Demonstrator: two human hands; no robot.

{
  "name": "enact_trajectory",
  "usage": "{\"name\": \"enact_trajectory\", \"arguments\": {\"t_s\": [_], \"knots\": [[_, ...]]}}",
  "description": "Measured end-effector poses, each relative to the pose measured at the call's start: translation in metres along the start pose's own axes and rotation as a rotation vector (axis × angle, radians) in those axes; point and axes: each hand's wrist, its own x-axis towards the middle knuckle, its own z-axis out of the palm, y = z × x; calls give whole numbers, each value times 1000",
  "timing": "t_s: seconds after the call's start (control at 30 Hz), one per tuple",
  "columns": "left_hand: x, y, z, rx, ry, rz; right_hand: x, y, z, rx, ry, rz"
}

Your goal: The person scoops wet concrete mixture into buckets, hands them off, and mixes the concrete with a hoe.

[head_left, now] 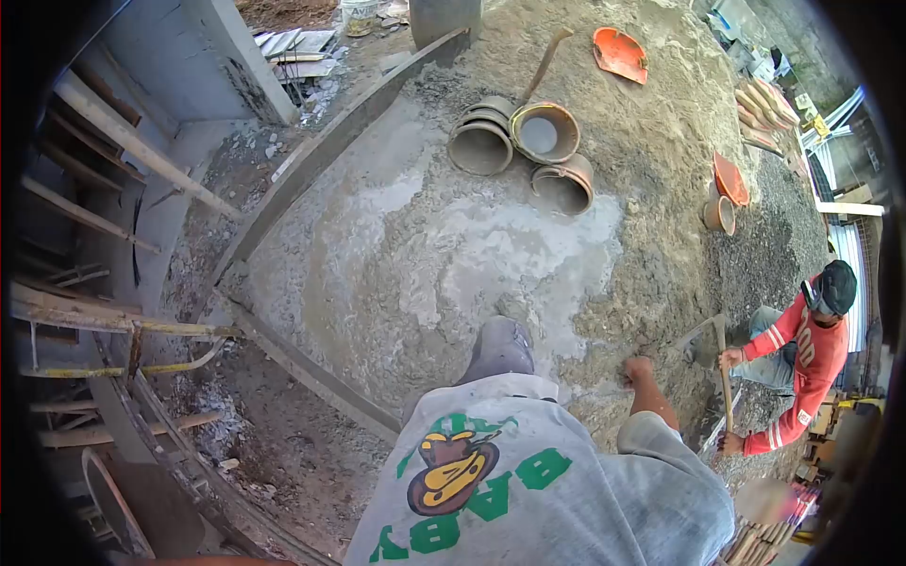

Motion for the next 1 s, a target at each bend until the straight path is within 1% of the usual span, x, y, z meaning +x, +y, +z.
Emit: {"name": "enact_trajectory", "arguments": {"t_s": [0.03, 0.1, 0.13, 0.17, 0.2, 0.23, 0.27, 0.3, 0.33, 0.37, 0.4, 0.43, 0.47, 0.5, 0.53, 0.57, 0.6, 0.63, 0.67, 0.7, 0.73, 0.77, 0.8, 0.83, 0.9, 0.93, 0.97, 1.0], "knots": [[-18, -1, 21, 140, 123, 80, -6, 9, 7, -65, -72, 42], [-63, 5, 73, 413, 388, 248, -10, -3, 23, -158, -193, 147], [-107, 8, 125, -70, -12, -123, -2, -19, 31, -195, -232, 115], [-170, -5, 177, -108, -309, -140, 12, -35, 40, -238, -275, 87], [-231, -15, 224, -134, -606, -156, 31, -52, 49, -233, -302, -22], [-322, 47, 243, -128, -779, -289, 51, -75, 56, -226, -329, -132], [-391, 4, 278, -133, -1005, -152, 59, -111, 54, -274, -340, -207], [-462, 68, 277, -88, -1172, -264, 74, -147, 50, -322, -349, -285], [-534, 38, 299, -80, -1232, -135, 119, -166, 60, -426, -217, -459], [-596, 52, 305, -40, -1329, -194, 165, -184, 71, -532, -83, -630], [-656, 60, 319, 27, -1437, -414, 192, -218, 70, -449, -37, -558], [-715, 65, 335, 111, -1521, -389, 224, -253, 70, -367, 5, -483], [-765, 85, 346, 221, -1610, -359, 274, -278, 76, -325, -2, -494], [-816, 92, 363, 99, -1619, -334, 300, -310, 74, -272, 93, -548], [-879, 89, 392, -34, -1625, -324, 343, -333, 79, -285, 198, -657], [-942, 54, 441, 85, -1740, -219, 383, -360, 83, -261, 298, -699], [-983, 109, 482, 137, -1742, -193, 415, -385, 86, -199, 399, -754], [-1027, 146, 529, 169, -1745, -35, 430, -414, 80, -189, 417, -812], [-1095, 121, 589, -83, -1659, -18, 468, -425, 87, -163, 526, -962], [-1126, 171, 625, -185, -1529, 105, 487, -442, 87, -218, 484, -1011], [-1141, 228, 654, -160, -1535, 138, 504, -450, 96, -225, 524, -1023], [-1158, 265, 680, -317, -1512, 155, 506, -453, 103, -191, 516, -1039], [-1167, 301, 696, -365, -1566, 132, 503, -453, 111, -205, 561, -1026], [-1180, 317, 715, -425, -1491, 358, 506, -451, 117, -214, 618, -1025], [-1210, 319, 748, -523, -1401, 753, 530, -438, 124, -176, 718, -1142], [-1210, 325, 748, -424, -1654, 585, 537, -437, 125, -141, 770, -1202], [-1210, 328, 739, -299, -1905, 404, 542, -435, 123, -124, 739, -1094], [-1208, 327, 722, -142, -2140, 201, 545, -432, 117, -148, 690, -1075]]}}
